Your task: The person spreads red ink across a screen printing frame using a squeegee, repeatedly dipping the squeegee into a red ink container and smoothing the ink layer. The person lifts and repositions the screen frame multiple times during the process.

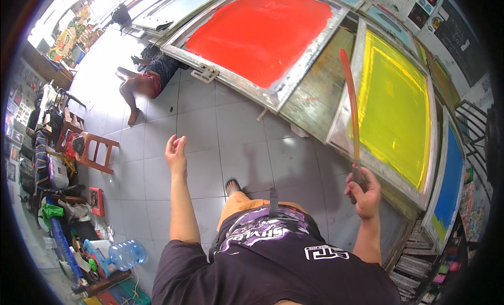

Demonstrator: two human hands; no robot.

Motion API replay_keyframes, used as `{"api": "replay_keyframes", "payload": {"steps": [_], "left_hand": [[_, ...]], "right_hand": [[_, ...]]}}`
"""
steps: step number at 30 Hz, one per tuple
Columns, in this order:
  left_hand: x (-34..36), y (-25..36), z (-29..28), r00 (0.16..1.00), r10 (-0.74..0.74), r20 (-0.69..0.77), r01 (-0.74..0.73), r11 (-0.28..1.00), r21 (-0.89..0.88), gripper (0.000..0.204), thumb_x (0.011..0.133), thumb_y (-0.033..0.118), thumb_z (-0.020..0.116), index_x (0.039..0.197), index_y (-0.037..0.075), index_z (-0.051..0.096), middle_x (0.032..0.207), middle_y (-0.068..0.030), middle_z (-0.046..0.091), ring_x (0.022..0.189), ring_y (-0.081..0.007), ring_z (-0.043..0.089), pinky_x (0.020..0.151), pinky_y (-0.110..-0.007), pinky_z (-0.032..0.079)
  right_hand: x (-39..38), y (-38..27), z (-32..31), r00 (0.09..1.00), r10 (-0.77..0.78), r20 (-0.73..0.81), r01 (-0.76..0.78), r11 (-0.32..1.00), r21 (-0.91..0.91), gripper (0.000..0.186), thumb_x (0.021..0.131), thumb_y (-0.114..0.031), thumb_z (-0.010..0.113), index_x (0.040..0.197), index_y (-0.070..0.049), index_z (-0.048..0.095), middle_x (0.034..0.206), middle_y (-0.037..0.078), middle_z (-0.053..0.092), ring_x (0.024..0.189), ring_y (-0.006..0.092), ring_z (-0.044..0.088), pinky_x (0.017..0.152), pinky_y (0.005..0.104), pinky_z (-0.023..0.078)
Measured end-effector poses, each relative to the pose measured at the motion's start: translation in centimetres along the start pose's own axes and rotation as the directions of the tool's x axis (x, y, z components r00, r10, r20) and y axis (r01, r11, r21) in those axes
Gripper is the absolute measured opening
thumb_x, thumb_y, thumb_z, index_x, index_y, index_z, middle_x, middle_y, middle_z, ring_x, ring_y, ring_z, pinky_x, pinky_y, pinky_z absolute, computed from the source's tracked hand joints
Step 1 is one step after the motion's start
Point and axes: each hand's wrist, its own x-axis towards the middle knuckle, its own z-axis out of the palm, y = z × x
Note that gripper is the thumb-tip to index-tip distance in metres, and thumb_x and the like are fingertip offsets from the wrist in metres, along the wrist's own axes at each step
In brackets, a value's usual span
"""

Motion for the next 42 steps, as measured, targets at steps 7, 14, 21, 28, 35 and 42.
{"api": "replay_keyframes", "payload": {"steps": [7,14,21,28,35,42], "left_hand": [[16.8,4.3,2.6,0.959,0.270,-0.082,-0.277,0.957,-0.083,0.044,0.083,0.015,0.066,0.120,-0.002,0.049,0.103,-0.0082,0.057,0.091,-0.0118,0.054,0.082,-0.023,0.042],[33.4,12.3,12.8,0.759,0.603,0.246,-0.636,0.767,0.081,0.046,0.079,0.014,0.068,0.120,0.001,0.051,0.105,-0.0086,0.059,0.094,-0.0158,0.055,0.080,-0.028,0.042],[42.7,12.4,20.7,0.445,0.652,0.614,-0.891,0.388,0.234,0.058,0.077,0.033,0.067,0.122,0.002,0.048,0.118,-0.0172,0.052,0.112,-0.0328,0.047,0.095,-0.043,0.034],[44.1,11.5,20.1,0.506,0.590,0.629,-0.853,0.448,0.266,0.055,0.081,0.034,0.062,0.123,0.002,0.047,0.122,-0.0183,0.048,0.116,-0.0345,0.042,0.097,-0.046,0.030],[44.0,12.0,19.7,0.507,0.632,0.586,-0.839,0.516,0.169,0.050,0.082,0.031,0.062,0.118,-0.001,0.049,0.117,-0.0193,0.050,0.108,-0.0364,0.047,0.091,-0.044,0.036],[43.7,12.2,20.0,0.458,0.653,0.602,-0.865,0.483,0.134,0.049,0.079,0.027,0.062,0.117,-0.001,0.050,0.114,-0.0190,0.051,0.106,-0.0366,0.048,0.088,-0.045,0.038]], "right_hand": [[10.3,-1.9,6.2,0.963,-0.056,-0.262,0.015,0.987,-0.158,0.049,0.084,-0.003,0.056,0.129,0.004,0.040,0.081,0.006,0.057,0.060,0.0099,0.052,0.054,0.0229,0.043],[23.1,-6.2,15.1,0.912,0.093,-0.399,-0.109,0.994,-0.017,0.046,0.086,-0.006,0.054,0.128,0.003,0.039,0.079,0.004,0.055,0.063,0.0110,0.053,0.051,0.0262,0.046],[38.9,-5.9,15.4,0.813,-0.134,-0.566,-0.216,0.834,-0.508,0.047,0.085,-0.019,0.057,0.128,-0.004,0.044,0.072,0.010,0.058,0.056,0.0135,0.054,0.049,0.0313,0.044],[51.6,-6.0,15.2,0.706,-0.269,-0.656,-0.456,0.536,-0.711,0.036,0.083,-0.018,0.050,0.117,-0.005,0.053,0.101,0.020,0.062,0.097,0.0345,0.060,0.080,0.0404,0.048],[56.8,-7.8,16.1,0.710,-0.208,-0.672,-0.605,0.308,-0.734,0.029,0.080,-0.012,0.051,0.106,0.000,0.059,0.109,0.021,0.060,0.102,0.0335,0.058,0.086,0.0410,0.047],[59.0,-7.1,14.6,0.726,-0.177,-0.664,-0.618,0.256,-0.744,0.028,0.080,-0.012,0.052,0.103,-0.002,0.062,0.108,0.021,0.061,0.101,0.0335,0.059,0.085,0.0408,0.048]]}}
